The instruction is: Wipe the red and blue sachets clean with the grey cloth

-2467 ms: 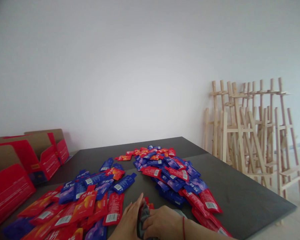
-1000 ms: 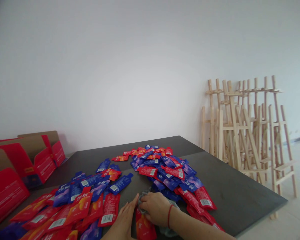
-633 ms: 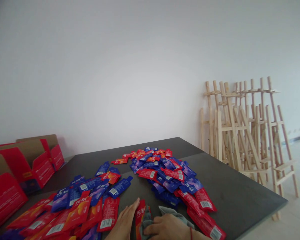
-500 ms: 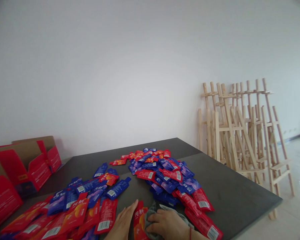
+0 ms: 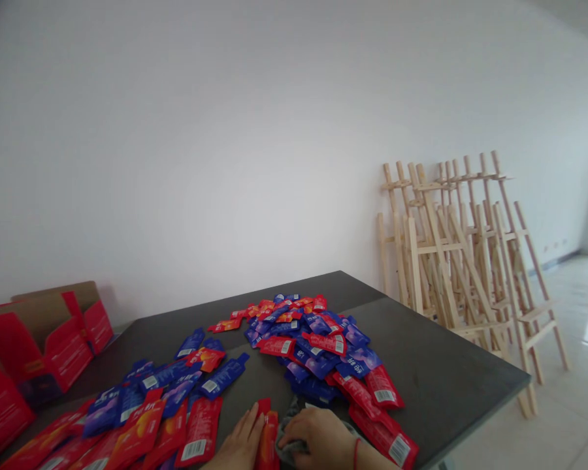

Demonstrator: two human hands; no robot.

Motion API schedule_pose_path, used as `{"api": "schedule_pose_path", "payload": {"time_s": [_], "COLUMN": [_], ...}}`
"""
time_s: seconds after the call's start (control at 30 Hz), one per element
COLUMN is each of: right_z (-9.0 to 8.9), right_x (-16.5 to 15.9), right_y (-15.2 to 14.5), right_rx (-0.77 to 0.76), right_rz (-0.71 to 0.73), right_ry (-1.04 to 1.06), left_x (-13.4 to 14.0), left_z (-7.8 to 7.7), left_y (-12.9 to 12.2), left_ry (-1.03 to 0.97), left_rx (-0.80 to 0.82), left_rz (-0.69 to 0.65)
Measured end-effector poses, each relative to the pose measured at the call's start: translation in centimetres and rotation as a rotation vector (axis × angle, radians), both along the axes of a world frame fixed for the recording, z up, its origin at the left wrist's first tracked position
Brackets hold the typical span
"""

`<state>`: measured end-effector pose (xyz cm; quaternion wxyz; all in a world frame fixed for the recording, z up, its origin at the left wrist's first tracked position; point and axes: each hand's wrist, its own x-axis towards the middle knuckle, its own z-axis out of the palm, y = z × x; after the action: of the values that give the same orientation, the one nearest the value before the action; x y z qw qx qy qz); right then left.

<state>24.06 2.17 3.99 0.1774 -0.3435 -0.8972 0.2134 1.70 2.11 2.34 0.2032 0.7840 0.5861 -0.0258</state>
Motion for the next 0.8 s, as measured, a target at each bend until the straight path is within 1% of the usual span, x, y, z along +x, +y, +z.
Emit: {"api": "schedule_pose_path", "payload": {"time_s": [0.07, 0.13, 0.23, 0.3, 0.37, 0.43, 0.5, 0.57, 0.63, 0.67, 0.73, 0.8], "right_z": [-0.1, -0.5, -1.1, -1.3, -1.5, -1.6, -1.7, -1.7, -1.7, -1.7, -1.5, -1.2], "right_x": [0.3, 0.2, -0.1, -0.1, -0.1, 0.0, 0.1, 0.1, 0.1, 0.0, -0.1, -0.2], "right_y": [-0.4, -0.6, -0.6, -0.6, -0.7, -0.7, -0.8, -0.9, -0.9, -0.9, -0.9, -0.8], "right_rx": [-0.027, -0.026, -0.001, 0.011, 0.016, 0.019, 0.023, 0.031, 0.037, 0.038, 0.038, 0.039], "right_rz": [-0.099, -0.183, -0.206, -0.195, -0.185, -0.177, -0.172, -0.170, -0.164, -0.158, -0.151, -0.150], "right_ry": [0.092, 0.135, 0.169, 0.187, 0.202, 0.217, 0.233, 0.242, 0.238, 0.226, 0.186, 0.136], "left_x": [1.9, 3.8, 5.6, 5.6, 4.8, 3.7, 2.7, 1.9, 1.2, 0.9, 0.3, -0.1], "left_z": [0.5, 0.7, 0.8, 1.1, 1.8, 2.6, 3.0, 2.3, 0.7, -0.3, -1.8, -2.4], "left_y": [-0.8, -1.6, -2.6, -3.1, -3.4, -3.3, -2.8, -2.0, -1.4, -1.2, -1.3, -1.7], "left_ry": [-0.006, -0.012, 0.046, 0.095, 0.100, 0.023, -0.113, -0.298, -0.469, -0.521, -0.526, -0.444], "left_rx": [0.049, 0.127, 0.240, 0.282, 0.308, 0.340, 0.357, 0.341, 0.315, 0.317, 0.382, 0.460], "left_rz": [0.028, 0.086, 0.190, 0.205, 0.190, 0.182, 0.232, 0.315, 0.394, 0.405, 0.356, 0.243]}}
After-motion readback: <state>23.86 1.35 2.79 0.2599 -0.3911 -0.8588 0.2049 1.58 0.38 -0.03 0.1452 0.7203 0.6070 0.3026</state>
